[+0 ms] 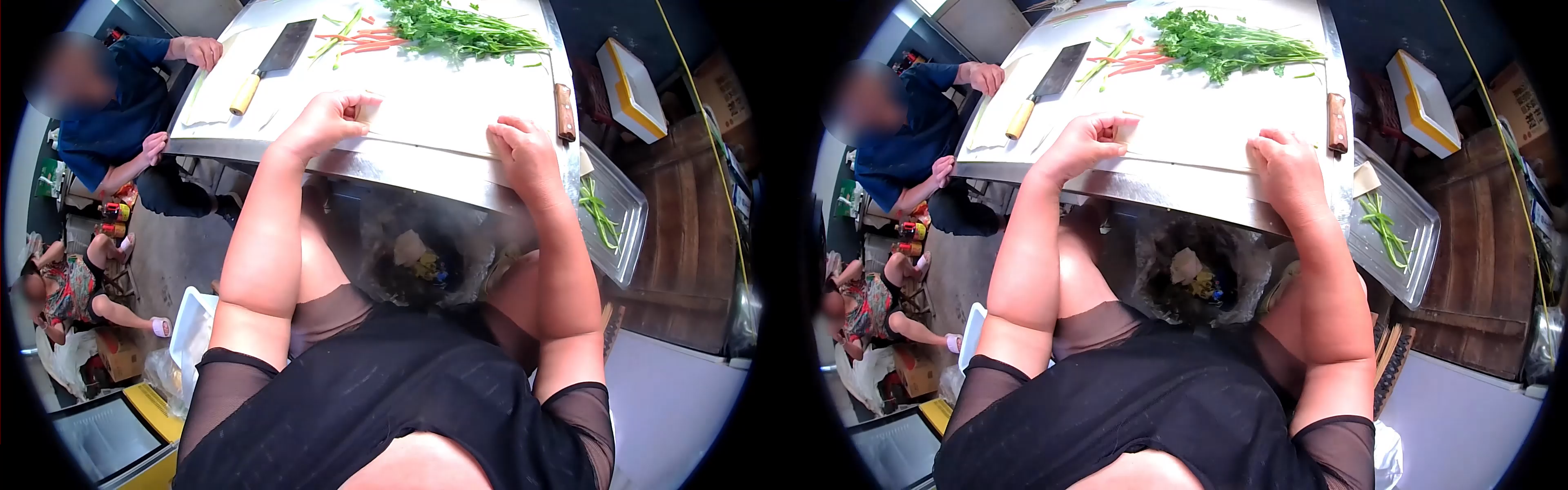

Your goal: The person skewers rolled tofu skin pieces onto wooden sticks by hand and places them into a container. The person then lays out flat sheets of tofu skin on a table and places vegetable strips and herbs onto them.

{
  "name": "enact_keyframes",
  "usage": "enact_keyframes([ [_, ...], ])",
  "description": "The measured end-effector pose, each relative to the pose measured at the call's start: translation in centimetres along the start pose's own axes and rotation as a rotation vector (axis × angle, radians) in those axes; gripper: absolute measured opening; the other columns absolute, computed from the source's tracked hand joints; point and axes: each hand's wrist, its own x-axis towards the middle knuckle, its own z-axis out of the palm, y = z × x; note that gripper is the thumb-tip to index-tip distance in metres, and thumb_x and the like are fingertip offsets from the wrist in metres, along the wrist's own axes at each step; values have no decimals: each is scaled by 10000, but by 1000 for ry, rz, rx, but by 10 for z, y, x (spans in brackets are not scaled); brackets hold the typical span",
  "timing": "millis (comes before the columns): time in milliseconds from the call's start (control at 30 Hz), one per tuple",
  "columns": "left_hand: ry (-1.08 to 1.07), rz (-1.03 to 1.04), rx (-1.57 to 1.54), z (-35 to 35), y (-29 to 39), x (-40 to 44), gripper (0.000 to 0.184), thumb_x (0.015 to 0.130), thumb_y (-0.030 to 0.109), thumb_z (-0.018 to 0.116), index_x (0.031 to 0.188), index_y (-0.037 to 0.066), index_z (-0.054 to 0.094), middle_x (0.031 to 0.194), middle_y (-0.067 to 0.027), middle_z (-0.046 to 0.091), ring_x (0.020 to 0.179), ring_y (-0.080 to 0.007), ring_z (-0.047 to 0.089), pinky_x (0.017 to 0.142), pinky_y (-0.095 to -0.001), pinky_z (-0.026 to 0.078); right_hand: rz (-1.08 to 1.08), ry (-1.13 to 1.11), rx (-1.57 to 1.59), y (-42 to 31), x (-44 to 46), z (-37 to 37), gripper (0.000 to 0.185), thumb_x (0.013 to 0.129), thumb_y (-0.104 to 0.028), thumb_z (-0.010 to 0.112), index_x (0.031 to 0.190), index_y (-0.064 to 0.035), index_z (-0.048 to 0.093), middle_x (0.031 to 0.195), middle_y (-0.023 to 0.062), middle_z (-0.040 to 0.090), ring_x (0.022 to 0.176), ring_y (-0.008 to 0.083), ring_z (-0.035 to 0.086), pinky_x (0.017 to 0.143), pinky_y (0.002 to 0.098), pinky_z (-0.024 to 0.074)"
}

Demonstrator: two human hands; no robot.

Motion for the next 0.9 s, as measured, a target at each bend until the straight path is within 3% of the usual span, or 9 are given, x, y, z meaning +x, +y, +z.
enact_keyframes([
  [67,8,20,85,1,1,-2,409,778,-28,714,1174,65,677,959,6,634,847,-69,578,777,-216,491,3,0,7,-2,0,-1,138,824,-109,650,919,-41,724,1042,132,683,980,315,628,878,392,504],
  [133,68,139,417,1,5,-7,225,774,30,730,997,57,710,911,-70,668,818,-135,620,748,-272,508,3,1,11,-1,0,-1,139,828,-112,650,921,-41,724,1044,133,683,981,316,628,879,392,505],
  [333,71,-5,446,0,20,-13,170,783,96,750,939,52,700,835,-74,668,779,-160,623,738,-289,507,-2,-1,1,-3,1,-1,139,838,-114,649,930,-38,722,1047,135,683,990,320,626,886,394,503],
  [467,41,22,426,-2,15,-7,169,784,98,748,933,45,688,821,-73,670,777,-165,623,733,-294,506,-3,2,4,-2,2,0,145,829,-115,659,937,-44,722,1025,133,683,976,321,625,877,399,504],
  [533,-20,4,484,-1,19,-5,106,812,56,717,899,27,664,806,-29,624,744,-104,556,685,-264,478,0,7,-1,-5,3,0,151,821,-114,664,942,-47,723,1018,132,682,969,321,624,872,400,505],
  [667,-84,7,556,-2,22,0,94,809,73,710,876,30,659,811,-55,636,748,-133,581,693,-280,480,-56,58,39,-14,9,5,172,790,-88,677,954,-61,723,1009,118,683,956,315,623,862,399,507],
  [767,-28,79,659,3,27,-9,81,796,87,704,848,41,660,819,-91,648,752,-177,605,698,-299,485,-82,87,61,-21,12,11,179,780,-67,680,954,-67,722,1005,107,684,956,311,622,861,396,506],
  [833,170,391,796,8,25,-14,65,785,87,699,826,52,663,819,-108,652,761,-203,618,694,-309,491,-100,83,135,-24,14,16,177,785,-69,676,957,-66,719,1003,110,683,957,314,622,866,396,504],
  [900,162,418,780,5,23,-9,61,784,84,695,822,51,661,818,-104,652,764,-202,617,698,-311,494,-90,54,176,-30,15,22,171,796,-77,668,959,-64,718,1004,115,682,958,315,623,871,398,501],
])
